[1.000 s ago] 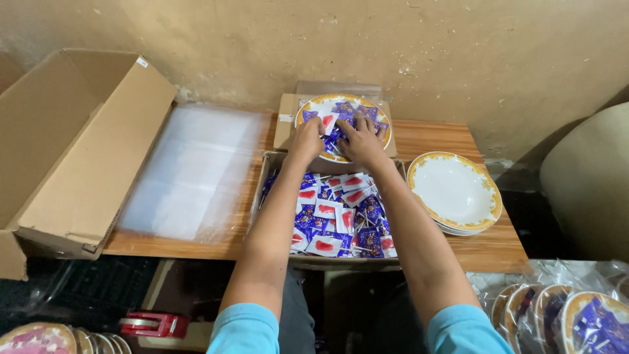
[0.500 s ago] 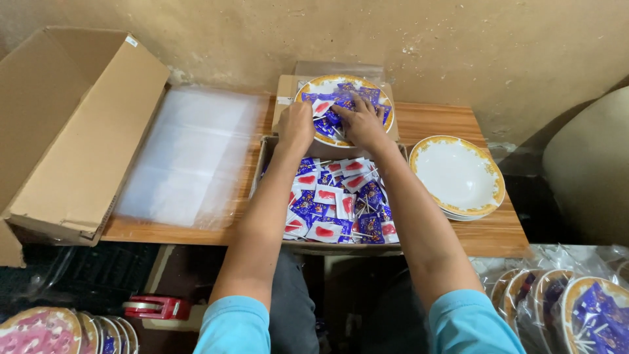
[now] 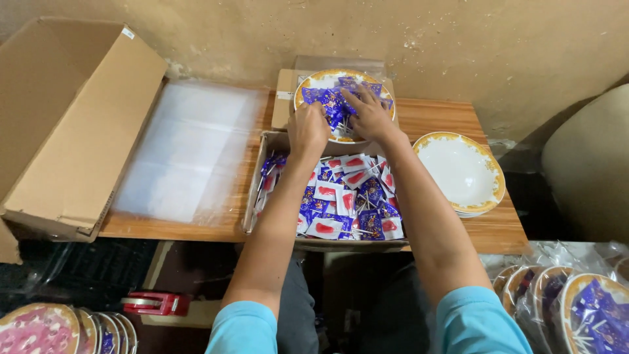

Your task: Arranging individually wrapped lollipops from a box onto a decorative plate in a circular pattern.

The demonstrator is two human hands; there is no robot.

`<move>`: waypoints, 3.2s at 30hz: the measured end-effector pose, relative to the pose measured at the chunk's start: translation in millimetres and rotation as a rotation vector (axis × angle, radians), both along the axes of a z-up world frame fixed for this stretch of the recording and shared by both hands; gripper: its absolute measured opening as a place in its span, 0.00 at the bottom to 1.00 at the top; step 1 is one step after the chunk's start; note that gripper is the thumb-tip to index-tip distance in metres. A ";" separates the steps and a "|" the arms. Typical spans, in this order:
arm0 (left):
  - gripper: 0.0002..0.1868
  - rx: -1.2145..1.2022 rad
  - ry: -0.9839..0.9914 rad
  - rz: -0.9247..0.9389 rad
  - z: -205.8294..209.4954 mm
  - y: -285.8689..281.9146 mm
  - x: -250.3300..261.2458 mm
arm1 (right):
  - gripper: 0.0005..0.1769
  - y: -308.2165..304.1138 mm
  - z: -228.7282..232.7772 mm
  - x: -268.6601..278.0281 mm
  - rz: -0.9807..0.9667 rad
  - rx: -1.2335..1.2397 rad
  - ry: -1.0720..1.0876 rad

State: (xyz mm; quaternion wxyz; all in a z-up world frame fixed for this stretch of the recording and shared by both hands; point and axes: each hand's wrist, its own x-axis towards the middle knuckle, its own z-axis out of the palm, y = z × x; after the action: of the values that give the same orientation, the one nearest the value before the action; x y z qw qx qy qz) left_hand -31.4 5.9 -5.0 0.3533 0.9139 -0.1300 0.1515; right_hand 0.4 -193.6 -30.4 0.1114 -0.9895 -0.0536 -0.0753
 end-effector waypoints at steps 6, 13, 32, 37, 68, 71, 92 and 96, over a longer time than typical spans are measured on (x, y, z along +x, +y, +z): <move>0.10 0.024 -0.011 0.023 -17.1 -12.8 6.7 | 0.32 3.8 10.9 -13.0 -0.056 -0.015 0.023; 0.10 -0.035 -0.097 -0.055 -25.0 -10.9 -25.1 | 0.36 9.5 13.1 -18.3 -0.064 -0.036 0.029; 0.24 0.261 -0.110 0.071 -48.7 -17.1 62.1 | 0.35 36.4 16.0 -15.6 -0.195 -0.104 0.152; 0.24 0.239 -0.059 0.029 -47.1 -8.2 76.6 | 0.33 18.5 15.2 -19.3 -0.111 -0.041 0.088; 0.18 -0.968 0.329 -0.105 -74.9 41.1 53.4 | 0.26 -36.4 -30.9 -74.2 -0.433 1.756 0.100; 0.19 -0.926 0.299 -0.088 -63.9 42.3 31.2 | 0.28 -41.0 -47.9 -71.7 -0.354 1.768 0.109; 0.09 -0.666 0.244 0.013 -46.9 31.5 -20.9 | 0.33 27.9 -55.4 -98.6 -0.368 2.284 -0.164; 0.19 -0.405 0.018 0.051 -65.4 23.6 -13.7 | 0.34 31.2 -52.0 -101.4 -0.327 2.319 -0.110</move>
State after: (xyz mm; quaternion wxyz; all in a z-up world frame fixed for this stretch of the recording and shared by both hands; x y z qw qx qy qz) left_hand -45.1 29.6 -70.4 0.5270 0.8286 -0.0705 0.1755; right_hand -101.0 -162.5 -82.4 0.9331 -0.2862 0.1704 -0.1354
